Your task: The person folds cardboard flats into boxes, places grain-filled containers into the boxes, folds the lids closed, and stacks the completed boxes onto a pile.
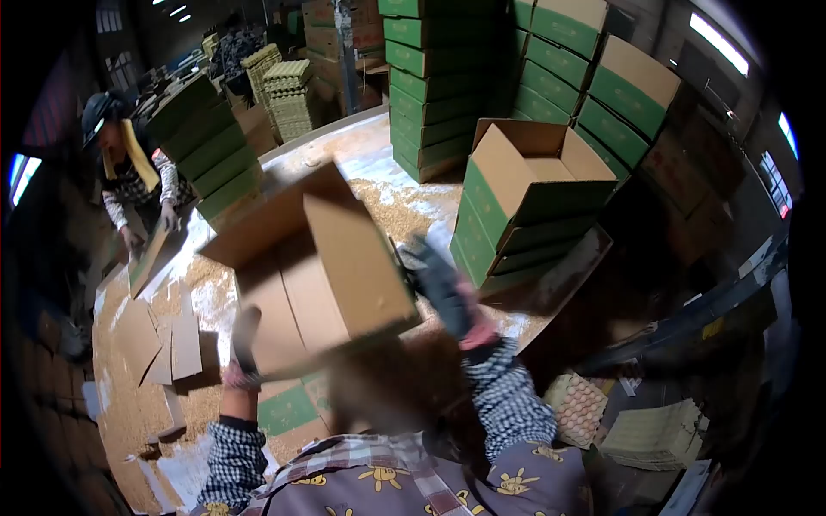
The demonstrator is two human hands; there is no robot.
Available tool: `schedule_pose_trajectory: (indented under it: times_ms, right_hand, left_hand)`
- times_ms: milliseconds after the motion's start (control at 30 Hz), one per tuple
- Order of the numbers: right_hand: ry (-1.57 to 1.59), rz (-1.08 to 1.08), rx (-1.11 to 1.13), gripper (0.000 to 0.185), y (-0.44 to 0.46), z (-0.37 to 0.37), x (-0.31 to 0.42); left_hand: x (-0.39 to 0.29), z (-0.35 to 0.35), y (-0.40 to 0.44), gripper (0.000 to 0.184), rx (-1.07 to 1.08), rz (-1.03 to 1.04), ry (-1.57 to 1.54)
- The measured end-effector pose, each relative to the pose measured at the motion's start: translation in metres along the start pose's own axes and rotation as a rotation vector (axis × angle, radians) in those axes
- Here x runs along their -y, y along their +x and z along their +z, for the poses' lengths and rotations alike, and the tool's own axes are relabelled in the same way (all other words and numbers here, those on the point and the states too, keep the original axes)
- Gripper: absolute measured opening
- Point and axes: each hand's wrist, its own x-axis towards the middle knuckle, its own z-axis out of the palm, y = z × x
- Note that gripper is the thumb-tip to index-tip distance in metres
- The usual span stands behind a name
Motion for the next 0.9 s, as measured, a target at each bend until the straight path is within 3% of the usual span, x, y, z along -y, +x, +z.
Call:
schedule_pose_trajectory:
  times_ms: [33,67,100,133,167,267,333,400,433,500,533,567,633,700,767,800,833,867,900]
  right_hand:
    - [-0.102,-0.243,-0.17,0.054,0.014,-0.031,0.029]
    - [-0.237,-0.438,-0.353,0.046,0.012,-0.057,0.066]
    - [-0.395,-0.6,-0.576,0.039,0.009,-0.084,0.104]
    - [-0.403,-0.95,-0.771,0.036,0.016,-0.103,0.128]
    - [-0.502,-1.027,-0.913,0.035,0.022,-0.15,0.139]
    - [-0.342,-0.743,-0.778,0.037,0.028,-0.256,0.148]
    - [0.181,-0.702,-0.573,0.039,0.05,-0.354,0.108]
    - [-0.329,-0.842,-0.751,0.05,0.044,-0.391,0.086]
    - [-0.331,-0.813,-0.768,0.05,0.033,-0.407,0.084]
    - [-0.881,-1.142,-0.863,0.048,0.013,-0.432,0.09]
    - [-0.967,-1.135,-0.896,0.047,0.006,-0.431,0.088]
    - [-0.893,-0.989,-0.925,0.047,-0.005,-0.41,0.086]
    - [-0.371,-0.497,-0.99,0.046,-0.026,-0.322,0.066]
    - [-0.163,-0.129,-0.966,0.045,-0.059,-0.244,0.043]
    - [-0.439,-0.031,-0.593,0.044,-0.098,-0.228,0.005]
    - [-0.656,0.521,-0.62,0.051,-0.119,-0.185,-0.031]
    - [0.06,0.492,-0.406,0.067,-0.165,-0.201,-0.096]
    - [-0.847,0.716,-0.161,0.086,-0.154,-0.115,-0.093]
    - [-0.672,0.655,-0.075,0.093,-0.164,-0.088,-0.113]
  left_hand:
    - [-0.045,0.074,0.02,0.046,0.003,0.226,0.324]
    - [-0.054,0.102,0.048,0.051,-0.037,0.215,0.239]
    - [-0.047,0.106,0.074,0.07,0.247,0.442,0.153]
    - [-0.053,0.148,0.105,0.052,0.071,0.827,0.985]
    - [-0.059,0.192,0.133,0.052,0.079,0.838,0.987]
    - [-0.068,0.32,0.199,0.059,0.142,0.182,0.068]
    - [-0.06,0.382,0.21,0.057,0.348,0.013,0.031]
    - [-0.035,0.41,0.233,0.07,0.402,-0.354,0.195]
    - [-0.021,0.418,0.243,0.08,0.435,-0.571,0.339]
    - [-0.024,0.417,0.241,0.086,0.498,-0.45,0.308]
    - [-0.028,0.407,0.242,0.082,0.465,-0.428,0.341]
    - [-0.028,0.389,0.237,0.077,0.411,-0.421,0.377]
    - [-0.019,0.312,0.211,0.06,0.499,-0.085,0.492]
    - [-0.021,0.204,0.139,0.047,0.338,-0.063,0.629]
    - [-0.005,0.096,0.042,0.042,-0.23,-0.181,0.781]
    - [0.02,0.021,-0.018,0.057,-0.471,-0.224,1.421]
    - [0.049,-0.011,-0.072,0.076,-0.685,-0.82,1.706]
    - [0.129,-0.094,-0.146,0.095,-0.355,-0.937,1.224]
    - [0.137,-0.005,-0.173,0.108,-0.258,-0.81,1.733]
